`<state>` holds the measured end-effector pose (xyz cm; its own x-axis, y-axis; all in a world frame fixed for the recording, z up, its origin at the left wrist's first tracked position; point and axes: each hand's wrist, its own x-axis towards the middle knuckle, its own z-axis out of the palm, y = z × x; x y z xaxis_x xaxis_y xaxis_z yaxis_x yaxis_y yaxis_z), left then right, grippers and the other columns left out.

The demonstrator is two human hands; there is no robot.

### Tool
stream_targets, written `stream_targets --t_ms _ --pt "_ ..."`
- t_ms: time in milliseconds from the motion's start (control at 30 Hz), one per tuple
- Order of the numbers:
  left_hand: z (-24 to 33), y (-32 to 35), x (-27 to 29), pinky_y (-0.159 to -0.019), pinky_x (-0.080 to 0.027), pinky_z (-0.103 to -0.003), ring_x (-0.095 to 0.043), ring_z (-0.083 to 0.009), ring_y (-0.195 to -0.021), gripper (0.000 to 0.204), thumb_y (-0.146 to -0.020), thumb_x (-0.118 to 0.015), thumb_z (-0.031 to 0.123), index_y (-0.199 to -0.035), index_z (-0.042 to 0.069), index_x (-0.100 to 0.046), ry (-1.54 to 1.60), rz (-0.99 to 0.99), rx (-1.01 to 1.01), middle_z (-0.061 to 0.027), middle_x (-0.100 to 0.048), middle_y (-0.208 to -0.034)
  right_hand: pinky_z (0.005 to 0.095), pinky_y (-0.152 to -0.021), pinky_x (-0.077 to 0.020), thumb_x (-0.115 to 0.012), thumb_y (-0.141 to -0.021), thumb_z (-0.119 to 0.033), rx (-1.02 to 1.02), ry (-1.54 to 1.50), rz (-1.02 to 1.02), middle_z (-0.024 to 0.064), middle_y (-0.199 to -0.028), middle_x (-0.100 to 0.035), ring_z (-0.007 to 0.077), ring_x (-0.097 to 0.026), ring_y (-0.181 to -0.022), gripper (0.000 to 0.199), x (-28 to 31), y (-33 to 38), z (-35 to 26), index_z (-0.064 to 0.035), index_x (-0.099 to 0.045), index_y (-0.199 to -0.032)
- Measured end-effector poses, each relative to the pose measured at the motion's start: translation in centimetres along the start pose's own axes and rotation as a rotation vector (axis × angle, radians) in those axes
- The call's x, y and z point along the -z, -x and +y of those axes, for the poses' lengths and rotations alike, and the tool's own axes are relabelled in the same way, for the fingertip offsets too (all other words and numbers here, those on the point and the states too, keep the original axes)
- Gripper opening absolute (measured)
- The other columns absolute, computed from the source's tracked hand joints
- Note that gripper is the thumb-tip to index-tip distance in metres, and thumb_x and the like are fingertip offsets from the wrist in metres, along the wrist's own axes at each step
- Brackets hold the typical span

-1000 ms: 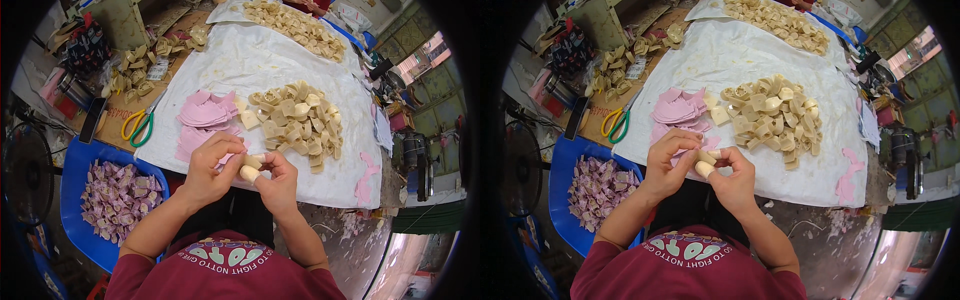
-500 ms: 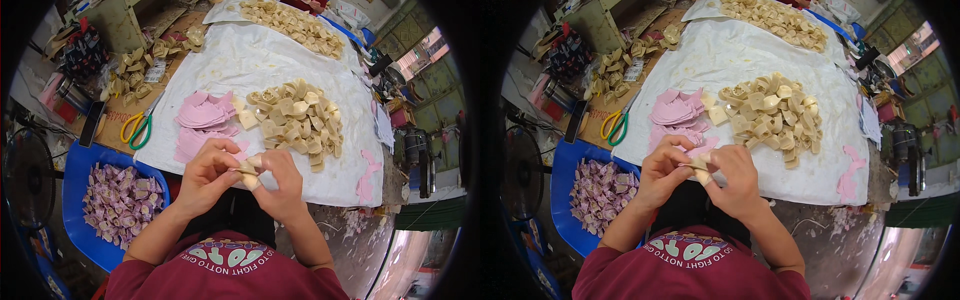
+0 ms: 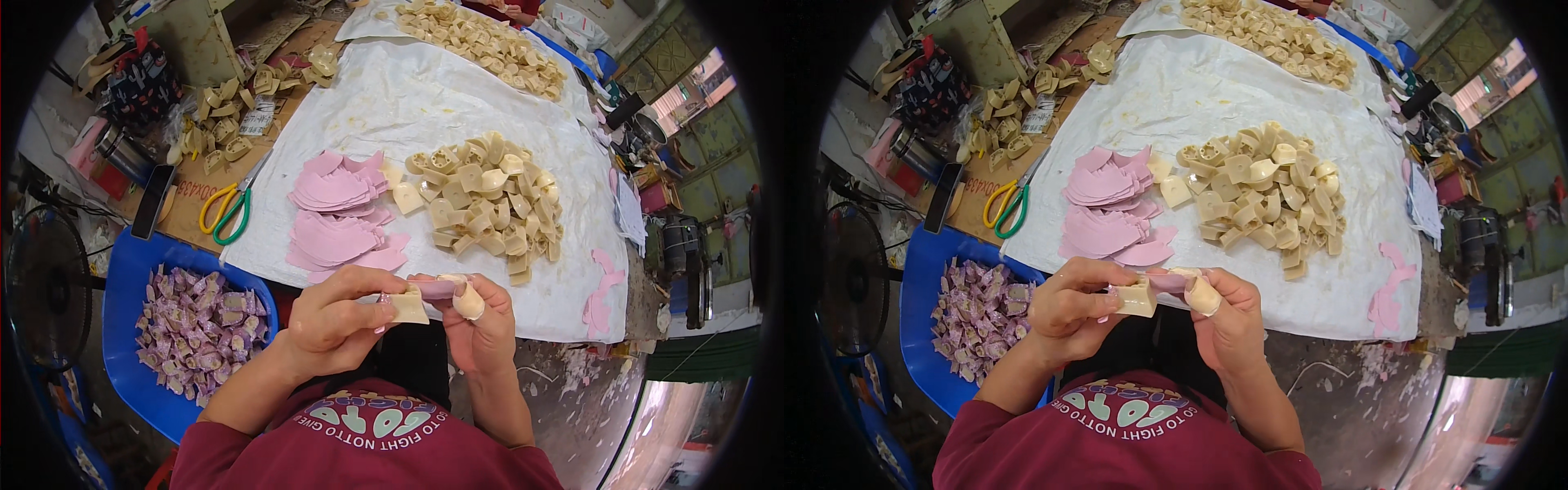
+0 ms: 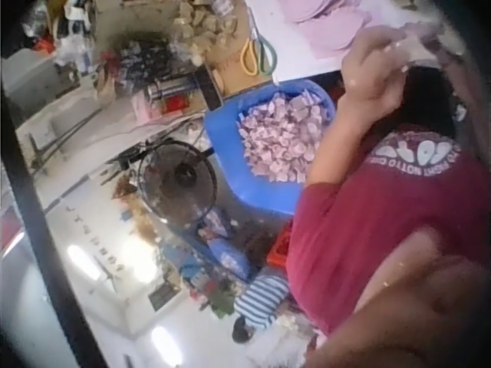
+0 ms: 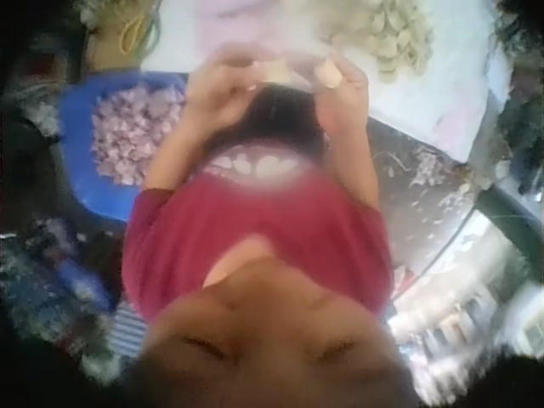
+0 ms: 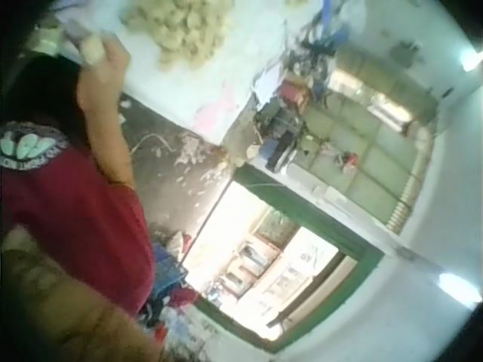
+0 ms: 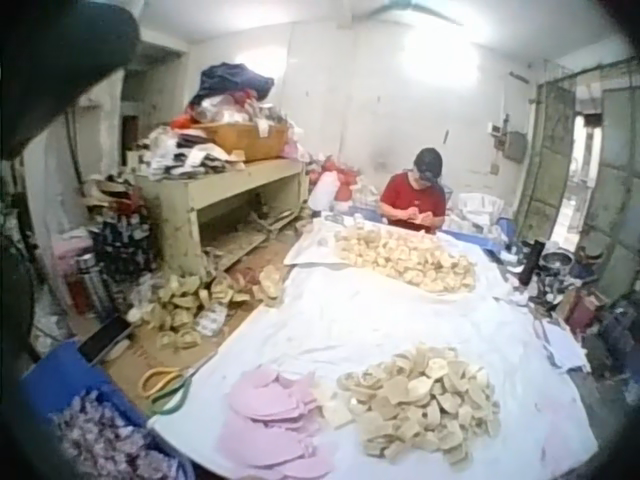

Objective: The person repeatedly picks up small, beige, cylindrical objects and wraps them individually in pink paper wrappers. The person folds the paper around the object and places the finished wrapped item into a blue bin. The task is performed continuously by hand at a table covered with a white sheet.

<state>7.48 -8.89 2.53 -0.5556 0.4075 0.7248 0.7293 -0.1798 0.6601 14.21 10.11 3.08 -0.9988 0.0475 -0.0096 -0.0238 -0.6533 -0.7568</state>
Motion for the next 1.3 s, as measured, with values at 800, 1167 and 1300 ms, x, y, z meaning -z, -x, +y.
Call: stream_targets --t_ms 800,1167,1300 --pt "-2.3 0.5 -2.7 -0.066 -0.053 -0.032 -0.065 -0.0273 -0.078 0.028 -0.07 -0.063 -0.014 -0.094 0.001 -0.06 -0.215 0.081 0.183 -0.0199 -0.057 -0.11 0.0316 -0.079 -0.0537 -0.068 -0.081 -0.001 0.52 1.221 -0.025 0.0117 -0.102 -0.067 0.0189 -0.067 -0.088 0.029 0.0 -1.9 1.9 0.0019 -0.061 -0.109" --pt "-2.6 -0.2 -2.2 -0.081 -0.056 -0.031 -0.062 -0.0176 -0.095 0.013 -0.084 -0.065 -0.005 -0.093 0.001 -0.057 0.75 0.147 0.741 -0.0111 -0.055 -0.11 0.0328 -0.092 -0.045 -0.069 -0.078 0.0 0.229 0.641 -0.105 0.0102 -0.112 -0.06 0.0192 -0.058 -0.103 0.029 2.1 -2.1 0.8 -0.0019 -0.066 -0.107" --pt "-2.5 0.2 -2.8 -0.079 -0.056 -0.029 -0.061 -0.0164 -0.095 0.013 -0.084 -0.065 -0.004 -0.094 0.0 -0.057 0.711 0.177 0.759 -0.0103 -0.053 -0.109 0.0344 -0.091 -0.0449 -0.068 -0.076 0.001 0.404 0.873 -0.043 0.0095 -0.105 -0.063 0.024 -0.058 -0.103 0.021 1.3 -2.2 1.5 -0.0027 -0.066 -0.096"
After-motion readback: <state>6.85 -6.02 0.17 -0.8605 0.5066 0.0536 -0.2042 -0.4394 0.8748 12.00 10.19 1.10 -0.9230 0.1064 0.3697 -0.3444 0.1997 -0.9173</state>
